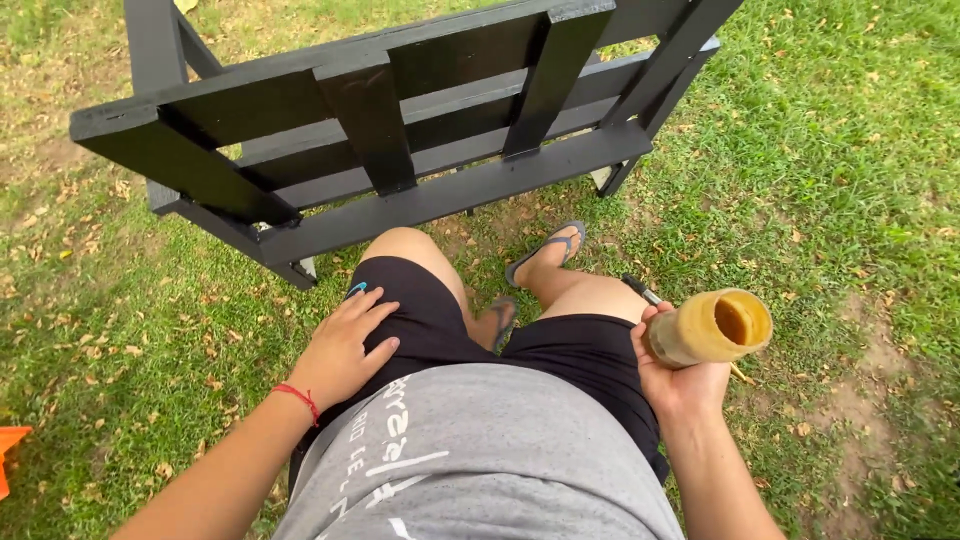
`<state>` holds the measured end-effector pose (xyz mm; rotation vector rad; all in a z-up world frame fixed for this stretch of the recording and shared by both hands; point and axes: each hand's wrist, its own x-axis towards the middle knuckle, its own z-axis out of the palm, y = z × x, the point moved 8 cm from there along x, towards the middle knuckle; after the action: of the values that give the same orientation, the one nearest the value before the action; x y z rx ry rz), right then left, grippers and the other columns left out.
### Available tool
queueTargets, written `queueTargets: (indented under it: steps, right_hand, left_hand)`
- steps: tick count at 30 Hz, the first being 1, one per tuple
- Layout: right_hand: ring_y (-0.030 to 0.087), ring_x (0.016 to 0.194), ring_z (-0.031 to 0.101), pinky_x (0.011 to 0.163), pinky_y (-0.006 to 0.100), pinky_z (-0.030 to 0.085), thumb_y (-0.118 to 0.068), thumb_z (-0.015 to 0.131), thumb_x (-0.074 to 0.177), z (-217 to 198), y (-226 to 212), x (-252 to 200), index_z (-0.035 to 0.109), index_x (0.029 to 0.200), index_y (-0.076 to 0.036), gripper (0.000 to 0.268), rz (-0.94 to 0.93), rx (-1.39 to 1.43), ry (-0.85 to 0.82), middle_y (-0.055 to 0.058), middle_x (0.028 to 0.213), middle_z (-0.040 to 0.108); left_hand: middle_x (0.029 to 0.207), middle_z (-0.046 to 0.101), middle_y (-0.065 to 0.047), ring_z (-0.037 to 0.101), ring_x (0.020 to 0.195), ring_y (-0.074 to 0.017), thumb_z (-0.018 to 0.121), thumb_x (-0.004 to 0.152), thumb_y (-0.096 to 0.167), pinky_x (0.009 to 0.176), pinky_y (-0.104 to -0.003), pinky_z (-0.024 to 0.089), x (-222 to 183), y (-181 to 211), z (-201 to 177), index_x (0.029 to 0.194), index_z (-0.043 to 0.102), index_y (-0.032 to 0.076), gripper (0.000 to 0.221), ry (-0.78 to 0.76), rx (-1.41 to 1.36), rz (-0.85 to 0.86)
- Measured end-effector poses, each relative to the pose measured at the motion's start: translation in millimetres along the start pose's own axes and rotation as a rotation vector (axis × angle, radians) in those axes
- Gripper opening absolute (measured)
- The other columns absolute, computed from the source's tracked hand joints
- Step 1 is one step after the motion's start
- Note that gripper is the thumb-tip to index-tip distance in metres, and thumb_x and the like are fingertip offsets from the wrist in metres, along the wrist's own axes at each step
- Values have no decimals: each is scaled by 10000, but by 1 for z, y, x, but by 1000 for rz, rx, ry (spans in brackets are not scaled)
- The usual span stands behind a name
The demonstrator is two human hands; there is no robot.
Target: Painting a wooden chair with black paint using a handheld brush in an outdoor setting.
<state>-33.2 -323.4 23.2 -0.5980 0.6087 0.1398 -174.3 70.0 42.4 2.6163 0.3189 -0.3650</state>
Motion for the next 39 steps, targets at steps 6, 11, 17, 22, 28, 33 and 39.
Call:
queueTargets:
  steps: [6, 11, 17, 22, 28, 33, 39]
  right_hand:
    - [280, 941, 684, 774, 398, 586, -336, 549, 898, -3, -2, -1, 616, 993, -20, 337, 9, -27, -5, 120, 996, 673]
    - [260, 983, 683, 801, 373, 590, -348, 549, 887, -10, -3, -1, 620, 1042, -24, 366, 10, -57, -1, 111, 1021, 666]
    - [183, 858, 639, 714, 235, 569, -380, 442, 942, 13, -5, -36, 583, 1071, -77, 357, -3, -56, 163, 95, 995, 631]
    - [176, 858, 637, 706, 228, 568, -352, 424, 940, 6, -3, -32, 581, 1047, -89, 325, -1, -74, 161, 84, 972, 621]
    - [192, 835, 640, 693, 241, 563, -408, 444, 929, 8, -4, -35, 568, 1062, -101, 356, 4, -35, 155, 92, 969, 628]
    - [179, 841, 645, 683, 225, 580, -404, 453, 947, 16, -11, -49, 595, 1038, -74, 371, -31, -76, 163, 101, 990, 624]
    - [178, 832, 649, 705, 223, 579, -401, 464, 944, 17, -17, -56, 593, 1077, -106, 348, -67, -67, 186, 77, 959, 632]
  left_hand:
    - [1483, 475, -152, 415, 1390, -374, 594, 934, 376, 1130, -525, 357, -7, 9, 7, 1420, 527, 180, 528, 157, -23, 170]
    - [1510, 451, -53, 389, 1420, -312, 580, 918, 441, 1104, -509, 377, 7, 10, 14, 1424, 511, 279, 535, 134, 9, 122]
    - [1541, 406, -78, 333, 1427, -298, 553, 919, 413, 1134, -514, 277, 7, 12, 7, 1402, 523, 199, 529, 129, -44, 117]
    - [1540, 410, -81, 341, 1424, -306, 544, 920, 410, 1134, -517, 288, 4, 6, 11, 1403, 522, 199, 528, 130, -55, 95]
    - [1550, 395, -72, 332, 1428, -297, 533, 931, 424, 1147, -505, 269, 7, 7, 17, 1414, 512, 202, 532, 112, -60, 105]
    - [1555, 391, -66, 339, 1426, -298, 525, 933, 429, 1142, -520, 269, 14, 9, 21, 1414, 516, 203, 532, 102, -58, 118]
    - [1551, 398, -61, 329, 1434, -287, 531, 930, 422, 1141, -520, 274, 11, 14, 16, 1405, 524, 197, 526, 109, -58, 134]
